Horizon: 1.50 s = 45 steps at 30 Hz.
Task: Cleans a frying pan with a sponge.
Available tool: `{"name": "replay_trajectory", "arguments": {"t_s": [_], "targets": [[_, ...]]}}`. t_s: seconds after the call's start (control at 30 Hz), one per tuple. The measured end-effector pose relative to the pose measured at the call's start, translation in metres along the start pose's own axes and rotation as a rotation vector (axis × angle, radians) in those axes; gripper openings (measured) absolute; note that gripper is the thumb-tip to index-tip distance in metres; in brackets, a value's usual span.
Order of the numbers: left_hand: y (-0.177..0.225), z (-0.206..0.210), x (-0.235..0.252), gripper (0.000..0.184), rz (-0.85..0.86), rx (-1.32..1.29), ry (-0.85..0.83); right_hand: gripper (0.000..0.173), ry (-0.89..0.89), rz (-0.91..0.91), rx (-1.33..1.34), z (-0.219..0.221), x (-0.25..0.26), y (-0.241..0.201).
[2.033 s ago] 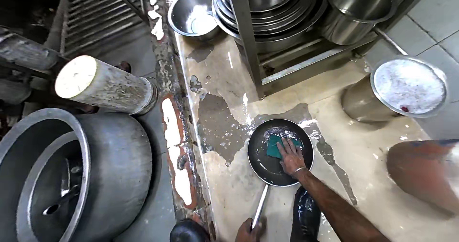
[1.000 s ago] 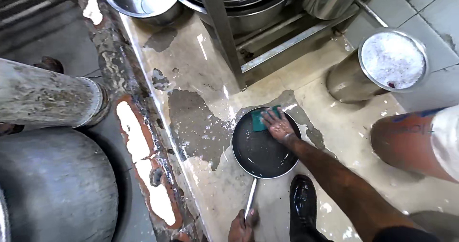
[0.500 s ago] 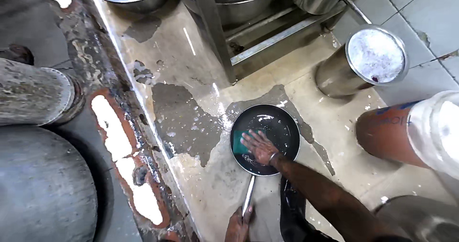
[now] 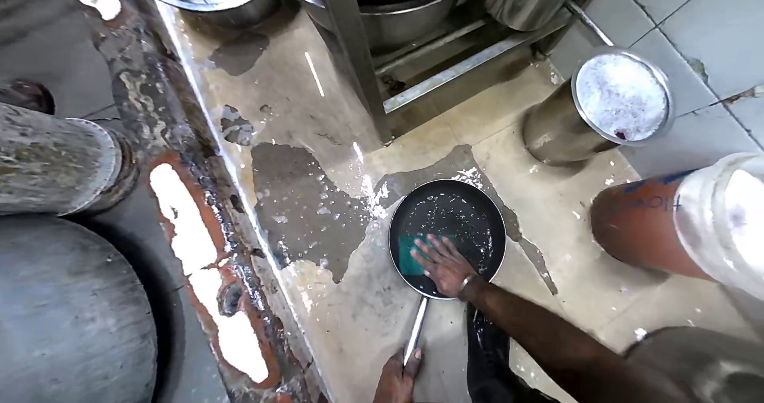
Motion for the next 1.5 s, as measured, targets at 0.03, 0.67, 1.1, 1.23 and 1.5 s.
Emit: {"name": "replay_trajectory", "arguments": {"t_s": [0.03, 0.67, 1.1, 1.23, 1.5], "targets": [[0.000, 0.000, -0.001, 0.049, 0.006, 0.015, 0.014, 0.059, 0.048, -0.004, -0.028, -0.008, 0.019, 0.004], [0.011, 0.008, -0.001, 0.053, -0.001, 0.073, -0.026, 0.065, 0.554, 0.558, -0.096, -0.022, 0.040, 0.053], [0.004, -0.040, 0.017, 0.062, -0.138, 0.289, -0.026, 0.059, -0.295, -0.231, 0.178, -0.002, -0.036, 0.004], [0.004, -0.032, 0.012, 0.060, -0.104, 0.258, -0.039, 0.057, -0.102, -0.250, 0.016, 0.005, 0.000, -0.001], [0.003, -0.016, 0.003, 0.055, -0.025, 0.084, 0.072, 0.073, 0.225, -0.127, -0.251, -0.074, 0.098, 0.050]]}}
Point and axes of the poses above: each hand's wrist, its own x-axis towards the middle knuckle, its own z-axis out of the palm, y = z × x, the point moved 1 cm from there along x, towards the middle knuckle, and after that the axes turned 8 degrees about y, right-handed, at the moved point
